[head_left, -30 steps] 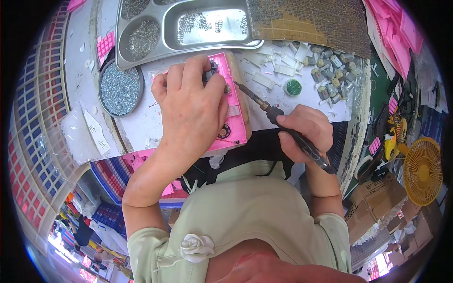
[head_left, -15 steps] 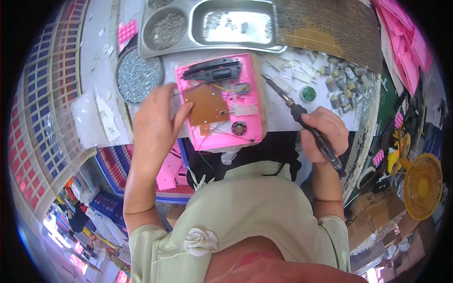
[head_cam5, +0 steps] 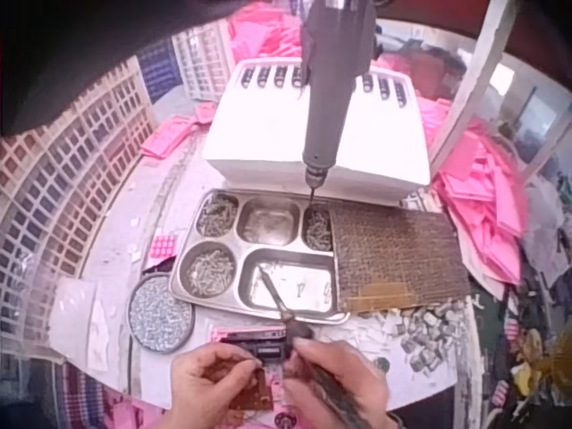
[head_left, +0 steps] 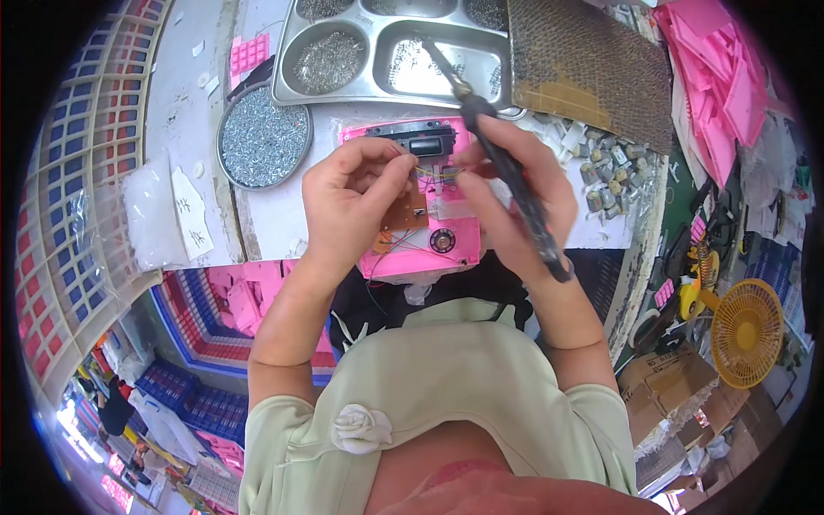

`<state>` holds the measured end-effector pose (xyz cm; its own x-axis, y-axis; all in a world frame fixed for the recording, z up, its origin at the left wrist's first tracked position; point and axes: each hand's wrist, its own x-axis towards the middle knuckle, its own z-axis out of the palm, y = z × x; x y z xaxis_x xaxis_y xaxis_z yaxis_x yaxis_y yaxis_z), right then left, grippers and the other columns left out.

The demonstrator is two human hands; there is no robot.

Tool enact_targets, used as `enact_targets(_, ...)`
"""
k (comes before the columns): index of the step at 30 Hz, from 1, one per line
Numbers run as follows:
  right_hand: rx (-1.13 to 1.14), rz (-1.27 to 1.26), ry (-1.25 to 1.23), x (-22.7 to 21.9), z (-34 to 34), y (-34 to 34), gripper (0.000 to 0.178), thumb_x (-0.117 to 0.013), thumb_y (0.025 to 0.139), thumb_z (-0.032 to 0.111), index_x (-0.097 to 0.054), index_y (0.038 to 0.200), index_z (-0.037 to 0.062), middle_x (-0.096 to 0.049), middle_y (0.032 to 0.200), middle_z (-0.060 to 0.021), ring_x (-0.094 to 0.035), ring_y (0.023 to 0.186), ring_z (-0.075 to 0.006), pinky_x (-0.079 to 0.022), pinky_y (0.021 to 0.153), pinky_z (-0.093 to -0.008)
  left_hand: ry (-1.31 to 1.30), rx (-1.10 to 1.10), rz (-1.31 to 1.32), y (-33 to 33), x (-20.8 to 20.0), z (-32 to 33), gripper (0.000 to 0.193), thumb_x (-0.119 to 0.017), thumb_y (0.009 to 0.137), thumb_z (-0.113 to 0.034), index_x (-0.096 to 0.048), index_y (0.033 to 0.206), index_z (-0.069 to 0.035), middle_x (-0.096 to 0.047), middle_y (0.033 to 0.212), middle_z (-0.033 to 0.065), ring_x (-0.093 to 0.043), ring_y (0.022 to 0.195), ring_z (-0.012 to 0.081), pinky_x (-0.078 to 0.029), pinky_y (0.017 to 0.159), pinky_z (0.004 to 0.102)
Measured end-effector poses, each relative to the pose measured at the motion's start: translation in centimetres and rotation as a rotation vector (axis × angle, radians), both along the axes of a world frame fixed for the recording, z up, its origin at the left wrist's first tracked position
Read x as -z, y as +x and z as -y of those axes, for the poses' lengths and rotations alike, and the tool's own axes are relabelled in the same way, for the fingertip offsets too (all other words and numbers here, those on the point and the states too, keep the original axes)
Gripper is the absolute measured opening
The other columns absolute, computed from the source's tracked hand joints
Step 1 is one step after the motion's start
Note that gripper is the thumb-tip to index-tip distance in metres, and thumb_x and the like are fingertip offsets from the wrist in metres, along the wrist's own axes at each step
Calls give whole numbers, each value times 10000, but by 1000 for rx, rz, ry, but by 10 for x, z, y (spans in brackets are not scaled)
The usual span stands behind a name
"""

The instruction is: Assembling the internal components of a pink toy electronic device using glue and soldering tools.

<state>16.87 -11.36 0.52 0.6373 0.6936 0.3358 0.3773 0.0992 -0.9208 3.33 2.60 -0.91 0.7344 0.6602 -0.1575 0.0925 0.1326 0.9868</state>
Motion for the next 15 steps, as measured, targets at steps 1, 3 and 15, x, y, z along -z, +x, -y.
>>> enact_targets(1,-15,8,0,1,-7,1,499,-725,817,-64,-651,1293,66,-695,955,-98,-680,835,-213,-548,749,-318,-48,0,1,-1,0,0,112,-710,947,7,-697,1049,51,-732,949,77,-681,775,104,-558,715,236)
enact_targets(3,-50,28,-3,2,-20,1,518,-720,816,-62,-642,1307,81,-688,964,-95,-679,853,-216,-548,758,-319,-35,25,22,-3,0,-1,116,-716,944,-1,-698,1044,54,-728,896,66,-695,772,96,-573,691,236)
enact_targets(15,-65,47,-29,11,-33,-5,529,-718,785,-67,-650,1287,87,-664,973,-101,-665,842,-248,-539,780,-340,-63,123,-39,-12,1,-12,94,-697,965,-30,-707,1040,26,-702,848,16,-632,738,54,-507,653,204)
